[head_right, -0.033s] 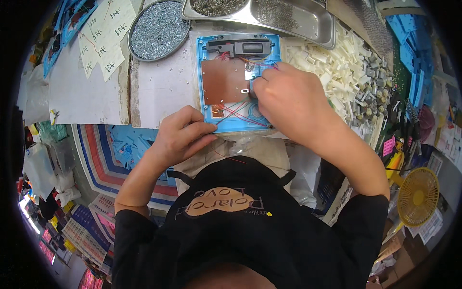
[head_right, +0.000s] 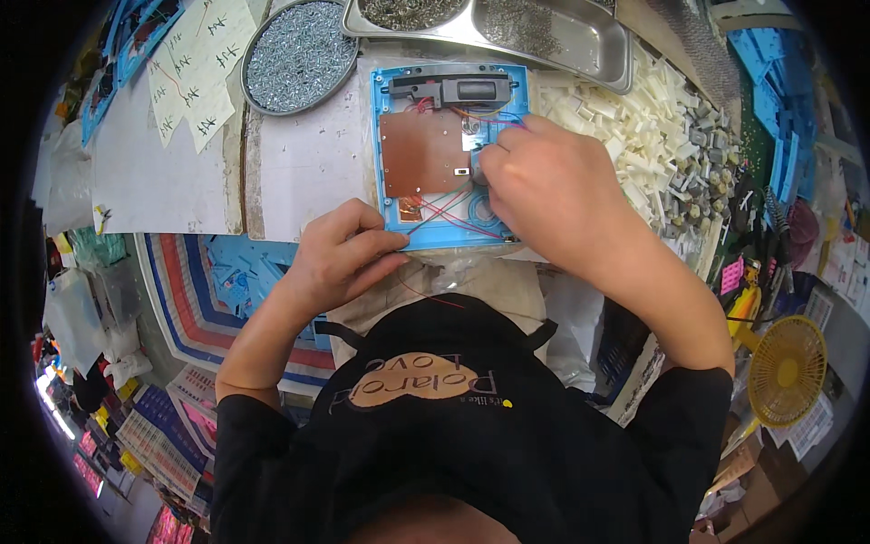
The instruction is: Assemble a blue electronic device by inserting components and soldering wires.
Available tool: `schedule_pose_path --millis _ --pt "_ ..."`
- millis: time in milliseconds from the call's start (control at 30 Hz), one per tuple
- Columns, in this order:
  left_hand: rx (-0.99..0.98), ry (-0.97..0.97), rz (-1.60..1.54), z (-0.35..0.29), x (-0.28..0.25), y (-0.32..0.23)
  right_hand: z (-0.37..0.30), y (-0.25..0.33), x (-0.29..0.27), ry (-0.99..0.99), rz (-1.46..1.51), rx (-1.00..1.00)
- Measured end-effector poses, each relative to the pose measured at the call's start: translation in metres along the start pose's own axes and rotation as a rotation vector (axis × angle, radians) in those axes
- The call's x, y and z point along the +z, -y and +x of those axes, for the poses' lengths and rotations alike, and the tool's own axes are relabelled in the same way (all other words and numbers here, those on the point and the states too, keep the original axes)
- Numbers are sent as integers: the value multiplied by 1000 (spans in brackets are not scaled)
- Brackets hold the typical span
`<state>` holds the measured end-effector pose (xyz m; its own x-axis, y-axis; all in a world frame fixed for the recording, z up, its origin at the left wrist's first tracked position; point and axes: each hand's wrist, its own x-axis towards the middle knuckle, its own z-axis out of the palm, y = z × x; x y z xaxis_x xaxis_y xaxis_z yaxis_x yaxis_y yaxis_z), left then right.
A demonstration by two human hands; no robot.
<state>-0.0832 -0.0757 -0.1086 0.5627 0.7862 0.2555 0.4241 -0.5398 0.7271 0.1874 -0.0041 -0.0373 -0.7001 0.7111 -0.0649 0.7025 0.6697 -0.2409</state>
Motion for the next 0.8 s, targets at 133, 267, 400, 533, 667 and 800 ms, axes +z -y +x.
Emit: schedule_pose_path --millis 133,267,400,533,667,800 --pt "-4 4 -15 0 0 1 2 -2 2 14 -8 30" --pt "1 -8 -34 1 -1 0 9 5 5 63 -105 13" --pt "1 2 -17 1 -1 0 14 11 2 127 -161 20" --pt "1 2 -27 1 0 0 19 11 2 178 -166 23" --pt "-2 -9 -33 0 0 0 20 3 6 152 -138 5" --pt "4 -7 -18 1 0 -1 13 -3 10 13 -142 5"
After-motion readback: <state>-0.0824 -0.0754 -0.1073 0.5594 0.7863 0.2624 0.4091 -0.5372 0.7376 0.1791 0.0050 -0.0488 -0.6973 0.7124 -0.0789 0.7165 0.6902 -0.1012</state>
